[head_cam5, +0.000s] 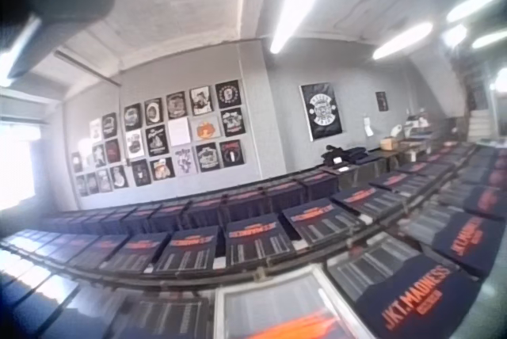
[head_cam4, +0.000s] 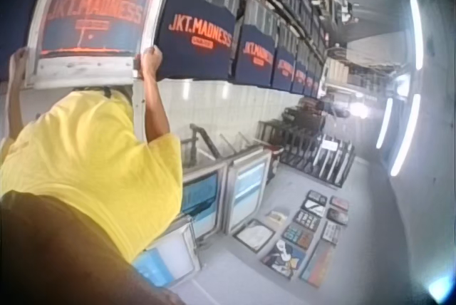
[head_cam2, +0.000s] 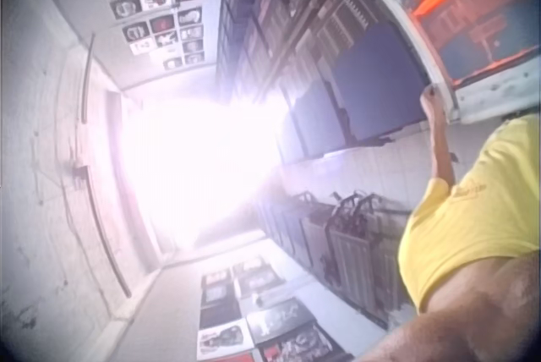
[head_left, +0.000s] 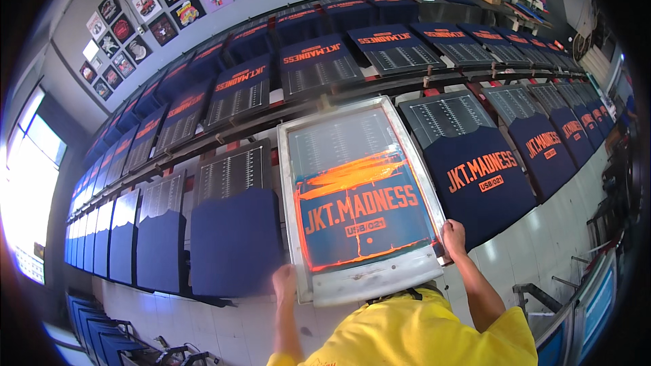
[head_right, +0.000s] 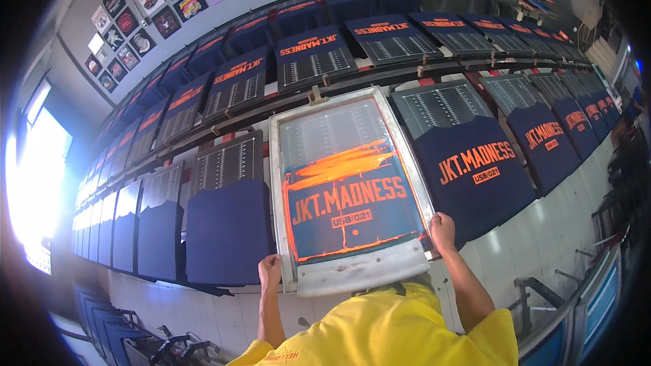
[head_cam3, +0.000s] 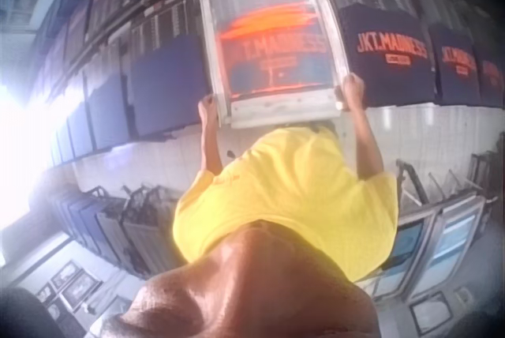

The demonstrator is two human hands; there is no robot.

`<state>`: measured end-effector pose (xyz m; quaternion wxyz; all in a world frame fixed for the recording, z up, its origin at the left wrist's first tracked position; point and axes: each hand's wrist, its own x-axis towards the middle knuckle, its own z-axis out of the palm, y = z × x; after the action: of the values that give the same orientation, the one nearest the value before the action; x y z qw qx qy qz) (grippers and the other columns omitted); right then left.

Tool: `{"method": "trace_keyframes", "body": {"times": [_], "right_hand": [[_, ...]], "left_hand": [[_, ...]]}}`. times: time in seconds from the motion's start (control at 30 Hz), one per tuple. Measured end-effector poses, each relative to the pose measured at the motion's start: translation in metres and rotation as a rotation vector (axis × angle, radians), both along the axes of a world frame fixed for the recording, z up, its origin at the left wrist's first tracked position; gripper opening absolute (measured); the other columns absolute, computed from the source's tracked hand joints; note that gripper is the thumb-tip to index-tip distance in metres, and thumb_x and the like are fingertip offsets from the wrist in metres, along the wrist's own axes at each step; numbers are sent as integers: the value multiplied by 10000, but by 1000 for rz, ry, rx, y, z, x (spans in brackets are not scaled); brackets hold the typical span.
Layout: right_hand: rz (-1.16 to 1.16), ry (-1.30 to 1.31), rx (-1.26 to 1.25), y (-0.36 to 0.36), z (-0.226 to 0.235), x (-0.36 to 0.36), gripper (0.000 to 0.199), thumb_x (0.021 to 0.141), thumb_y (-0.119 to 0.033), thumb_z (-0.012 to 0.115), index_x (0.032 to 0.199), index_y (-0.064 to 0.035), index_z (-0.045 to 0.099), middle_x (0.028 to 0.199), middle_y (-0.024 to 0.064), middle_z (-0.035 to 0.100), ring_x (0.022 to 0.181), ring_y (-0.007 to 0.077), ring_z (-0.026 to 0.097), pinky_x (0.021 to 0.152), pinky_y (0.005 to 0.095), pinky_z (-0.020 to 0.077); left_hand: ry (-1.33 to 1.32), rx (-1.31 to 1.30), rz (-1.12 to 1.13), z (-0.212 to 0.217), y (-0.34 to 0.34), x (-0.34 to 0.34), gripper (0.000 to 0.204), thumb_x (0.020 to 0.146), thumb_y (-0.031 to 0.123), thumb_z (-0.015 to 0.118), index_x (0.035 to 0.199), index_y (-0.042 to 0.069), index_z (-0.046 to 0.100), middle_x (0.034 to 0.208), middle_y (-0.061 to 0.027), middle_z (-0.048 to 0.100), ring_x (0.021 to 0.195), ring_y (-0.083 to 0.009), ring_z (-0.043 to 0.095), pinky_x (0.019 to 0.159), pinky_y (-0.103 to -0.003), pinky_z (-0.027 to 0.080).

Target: The person pulls a squeegee across a screen frame to apply orange ink onto dark blue t-shirts on a rotary press.

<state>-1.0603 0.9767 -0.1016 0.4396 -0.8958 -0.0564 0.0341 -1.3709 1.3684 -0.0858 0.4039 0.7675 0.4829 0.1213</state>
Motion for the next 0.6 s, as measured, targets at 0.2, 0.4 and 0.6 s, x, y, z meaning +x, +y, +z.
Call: {"method": "trace_keyframes", "body": {"times": [0.2,0.4,0.6], "right_hand": [[-4,-13,-47,5,-2,-1,295,925,-200,464,852,38,623,823,262,635,819,462,610,752,510,453],[-12,61,5,3,-2,-1,290,912,-187,453,855,23,645,829,256,653,802,441,637,732,507,476],[-50,33,71,6,-20,3,284,908,-182,452,813,26,620,757,253,631,721,423,638,674,486,478]], "left_hand": [[50,91,-38,-5,4,-2,227,884,183,569,865,-14,679,780,-212,659,705,-337,611,683,-434,469],[-83,175,-31,-6,0,-8,242,896,154,585,828,-69,650,618,-136,512,618,-148,469,577,-386,410],[5,236,-132,50,-32,25,276,893,180,605,760,-61,627,578,-136,508,545,-167,449,528,-410,394]]}}
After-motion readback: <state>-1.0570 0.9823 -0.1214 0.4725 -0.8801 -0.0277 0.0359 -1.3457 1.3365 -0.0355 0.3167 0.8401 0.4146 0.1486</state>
